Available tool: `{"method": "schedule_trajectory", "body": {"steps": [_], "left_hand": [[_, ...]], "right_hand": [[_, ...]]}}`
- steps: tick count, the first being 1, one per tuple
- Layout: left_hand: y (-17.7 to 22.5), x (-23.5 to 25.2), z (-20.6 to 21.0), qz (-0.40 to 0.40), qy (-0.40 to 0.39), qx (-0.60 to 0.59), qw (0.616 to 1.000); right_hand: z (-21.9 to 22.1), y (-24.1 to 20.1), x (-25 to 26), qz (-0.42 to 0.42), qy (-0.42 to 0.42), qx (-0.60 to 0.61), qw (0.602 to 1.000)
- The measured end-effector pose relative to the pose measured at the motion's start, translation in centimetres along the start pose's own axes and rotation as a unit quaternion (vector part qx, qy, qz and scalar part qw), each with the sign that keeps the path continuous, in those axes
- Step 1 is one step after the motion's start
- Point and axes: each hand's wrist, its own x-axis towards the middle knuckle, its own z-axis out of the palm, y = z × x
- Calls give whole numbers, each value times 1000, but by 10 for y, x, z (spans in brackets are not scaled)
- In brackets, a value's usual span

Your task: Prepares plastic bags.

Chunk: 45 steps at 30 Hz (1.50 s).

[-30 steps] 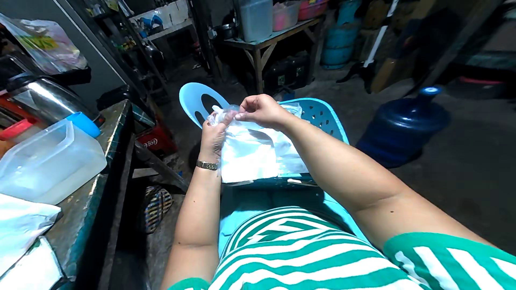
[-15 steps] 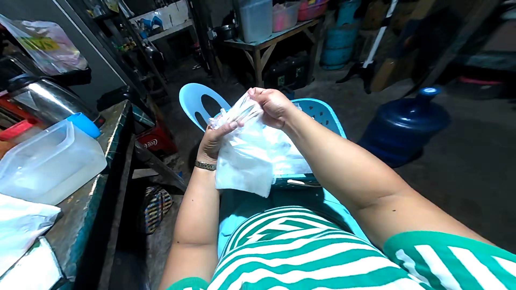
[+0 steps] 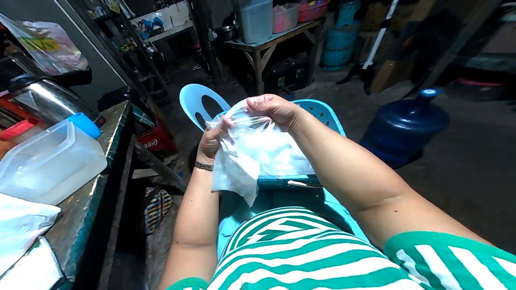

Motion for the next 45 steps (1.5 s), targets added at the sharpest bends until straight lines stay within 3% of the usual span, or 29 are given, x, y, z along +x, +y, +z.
{"method": "schedule_trajectory", "body": {"steps": [2, 5, 9, 12, 15, 18, 21, 25, 29, 32, 35, 38, 41, 45], "left_hand": [[-1, 4, -4, 7, 4, -38, 999], [-2, 9, -10, -15, -28, -54, 998], [0, 6, -9, -72, -51, 2, 996], [4, 3, -3, -72, -71, 57, 993], [3, 5, 7, -47, 42, 122, 991], [-3, 14, 18, -20, 229, 158, 960], [-7, 21, 19, -7, 293, 239, 926], [-7, 22, 15, -91, 272, 287, 914], [-8, 23, 8, -140, 250, 325, 901], [-8, 24, 9, -147, 244, 330, 900], [-6, 23, 13, -159, 237, 330, 900], [-7, 23, 12, -167, 245, 283, 912], [-5, 23, 15, -176, 261, 221, 923], [-7, 23, 13, -161, 235, 197, 938]], "right_hand": [[-2, 1, -1, 33, -46, -88, 994], [-3, 2, -2, 19, -107, -82, 991], [-3, 0, -3, -64, 9, 32, 997], [-4, -3, 1, -28, 77, 37, 996], [-5, -5, 0, 58, 52, -104, 991], [-5, -10, -3, 60, -24, -158, 985], [-5, -9, -1, -16, 55, -200, 978], [-14, -2, 9, -101, 208, -245, 942], [-24, 2, 17, -51, 323, -348, 879], [-28, 19, 21, 111, 251, -489, 828], [-30, 44, 25, 287, 41, -604, 743], [-25, 52, 30, 358, -120, -662, 648], [-28, 44, 34, 313, -101, -671, 664], [-37, 36, 28, 171, 56, -608, 773]]}}
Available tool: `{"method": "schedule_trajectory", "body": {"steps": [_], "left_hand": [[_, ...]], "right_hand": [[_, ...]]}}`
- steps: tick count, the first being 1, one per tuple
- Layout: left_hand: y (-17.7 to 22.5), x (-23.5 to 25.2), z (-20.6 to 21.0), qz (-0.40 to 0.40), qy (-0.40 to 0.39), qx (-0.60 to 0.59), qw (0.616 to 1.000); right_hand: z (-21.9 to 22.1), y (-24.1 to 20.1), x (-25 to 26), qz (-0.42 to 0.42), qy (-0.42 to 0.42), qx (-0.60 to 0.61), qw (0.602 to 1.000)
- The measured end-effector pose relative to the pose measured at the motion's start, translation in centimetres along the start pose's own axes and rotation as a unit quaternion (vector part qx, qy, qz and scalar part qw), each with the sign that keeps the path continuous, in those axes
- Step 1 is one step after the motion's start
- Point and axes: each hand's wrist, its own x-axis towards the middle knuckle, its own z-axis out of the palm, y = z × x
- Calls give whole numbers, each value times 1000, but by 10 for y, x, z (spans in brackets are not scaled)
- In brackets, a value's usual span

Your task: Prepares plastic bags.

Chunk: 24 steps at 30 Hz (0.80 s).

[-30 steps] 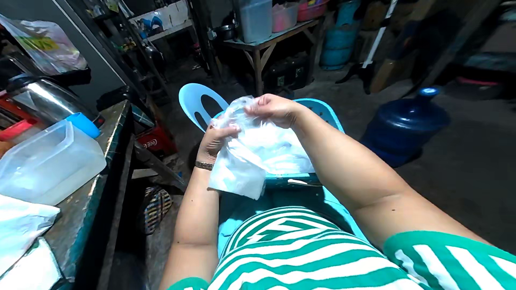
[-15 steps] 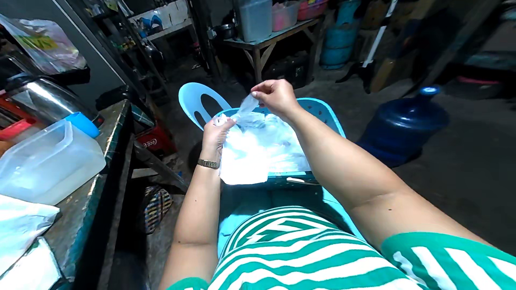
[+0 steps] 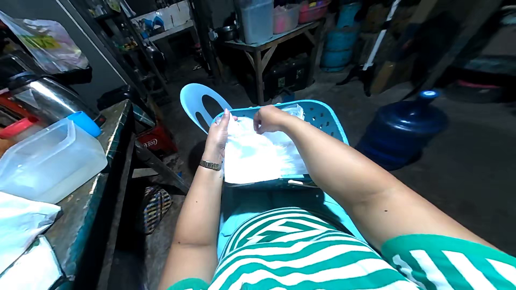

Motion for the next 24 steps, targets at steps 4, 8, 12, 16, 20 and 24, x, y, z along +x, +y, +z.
{"method": "schedule_trajectory", "body": {"steps": [4, 8, 12, 16, 20, 24], "left_hand": [[-1, 0, 0, 28, -26, 19, 999], [-2, -2, 2, 66, -33, 7, 997], [-2, -3, -1, 116, -51, -4, 992], [1, -7, 1, 108, -28, 7, 994], [0, -5, 1, 134, 10, -2, 991], [0, -4, -1, 138, 8, -9, 990]], "right_hand": [[-8, -4, -9, -39, 74, 136, 987], [-8, -23, -19, -32, 73, 270, 959], [-6, -26, -18, -66, 80, 249, 963], [-8, -28, -17, -53, 147, 253, 955], [-7, -37, -23, -53, 184, 232, 954], [-2, -40, -24, -93, 214, 204, 951]]}}
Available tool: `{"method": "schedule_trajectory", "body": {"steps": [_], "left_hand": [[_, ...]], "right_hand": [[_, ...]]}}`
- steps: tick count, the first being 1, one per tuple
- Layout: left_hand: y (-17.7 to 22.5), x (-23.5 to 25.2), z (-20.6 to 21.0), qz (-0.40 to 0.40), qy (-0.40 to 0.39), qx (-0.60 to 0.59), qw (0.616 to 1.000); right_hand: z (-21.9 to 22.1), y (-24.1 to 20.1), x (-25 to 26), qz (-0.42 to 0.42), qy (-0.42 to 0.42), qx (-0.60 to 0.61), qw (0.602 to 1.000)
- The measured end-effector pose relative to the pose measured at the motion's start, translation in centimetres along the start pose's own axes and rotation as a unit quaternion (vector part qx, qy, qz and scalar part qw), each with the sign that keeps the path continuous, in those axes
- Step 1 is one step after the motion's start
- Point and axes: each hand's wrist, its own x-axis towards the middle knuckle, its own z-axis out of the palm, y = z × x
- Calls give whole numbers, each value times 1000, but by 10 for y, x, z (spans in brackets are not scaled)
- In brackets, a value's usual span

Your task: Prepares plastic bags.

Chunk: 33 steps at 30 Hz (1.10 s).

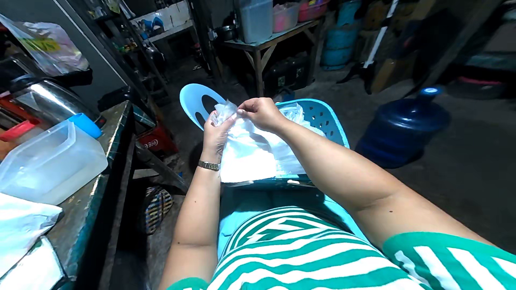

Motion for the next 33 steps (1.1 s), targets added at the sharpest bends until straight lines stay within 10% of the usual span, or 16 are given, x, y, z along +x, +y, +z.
{"method": "schedule_trajectory", "body": {"steps": [12, 18, 25, 33], "left_hand": [[5, -7, -1, 1, -56, -76, 995], [6, -9, -11, -17, -189, -91, 978], [-4, -2, -22, -25, -191, -274, 942], [6, -19, -23, 23, -218, -159, 963]], "right_hand": [[-4, -2, 2, 33, 12, 88, 996], [-4, -15, 0, 161, 27, 473, 866], [-22, -5, -9, 58, -248, 354, 900], [-25, -5, -4, 107, -98, 548, 824]]}}
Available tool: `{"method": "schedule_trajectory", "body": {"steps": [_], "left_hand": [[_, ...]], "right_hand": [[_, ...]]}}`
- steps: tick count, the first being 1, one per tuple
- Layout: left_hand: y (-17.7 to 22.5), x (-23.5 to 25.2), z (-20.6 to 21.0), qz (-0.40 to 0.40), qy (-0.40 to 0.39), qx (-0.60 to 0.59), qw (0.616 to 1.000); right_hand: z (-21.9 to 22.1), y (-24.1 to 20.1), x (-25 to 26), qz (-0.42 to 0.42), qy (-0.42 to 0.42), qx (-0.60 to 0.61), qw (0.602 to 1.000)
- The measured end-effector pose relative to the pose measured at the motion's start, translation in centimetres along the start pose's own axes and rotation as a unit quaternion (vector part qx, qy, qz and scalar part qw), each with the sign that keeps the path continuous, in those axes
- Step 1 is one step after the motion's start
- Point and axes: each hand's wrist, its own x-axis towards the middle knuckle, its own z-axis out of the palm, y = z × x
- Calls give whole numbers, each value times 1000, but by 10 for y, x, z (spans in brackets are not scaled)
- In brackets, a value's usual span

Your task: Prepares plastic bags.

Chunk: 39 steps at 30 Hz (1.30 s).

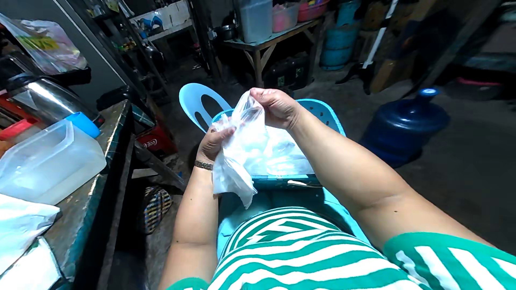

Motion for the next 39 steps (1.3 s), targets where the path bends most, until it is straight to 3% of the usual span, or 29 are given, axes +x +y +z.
{"method": "schedule_trajectory", "body": {"steps": [2, 4, 7, 9, 12, 16, 19, 21, 22, 25, 29, 32, 34, 35, 37, 39], "left_hand": [[-4, 1, -4, 22, -11, -15, 1000], [-8, 5, -11, 36, -9, -69, 997], [-12, 14, -23, 26, -56, -156, 986], [-10, 8, -19, 52, -46, -143, 987], [-3, -5, -2, 37, 47, -27, 998], [-4, -2, -5, 10, 0, -8, 1000], [-6, 6, 0, 23, 98, -14, 995], [-8, 17, 5, 10, 186, 15, 982], [-9, 21, 8, 4, 227, 53, 972], [-11, 27, 11, -22, 285, 93, 954], [-12, 29, 5, -49, 261, 119, 957], [-15, 32, -1, -34, 260, 93, 961], [-13, 33, 3, -41, 261, 69, 962], [-12, 32, 5, -44, 259, 63, 963], [-13, 32, 5, -50, 256, 57, 964], [-13, 31, 4, -61, 251, 65, 964]], "right_hand": [[6, -2, -3, 40, 7, -95, 995], [0, 0, -7, 44, -82, -181, 979], [-12, 4, -4, 5, -223, -162, 961], [-14, 6, -4, -43, -210, -81, 973], [-12, 2, -3, -47, -149, 17, 988], [-3, 0, -2, 33, -46, -118, 991], [-4, -1, -5, 66, -118, -260, 956], [-4, -3, -6, 59, -187, -266, 944], [-3, -4, -7, 43, -181, -260, 947], [-5, -7, -7, -36, -54, -269, 961], [-9, -8, 4, -126, 155, -176, 964], [-17, -5, 12, -152, 205, -165, 953], [-25, 6, 18, -102, 213, -323, 916], [-28, 12, 19, -47, 195, -432, 879], [-33, 31, 21, 64, 106, -596, 793], [-31, 44, 22, 169, -28, -682, 711]]}}
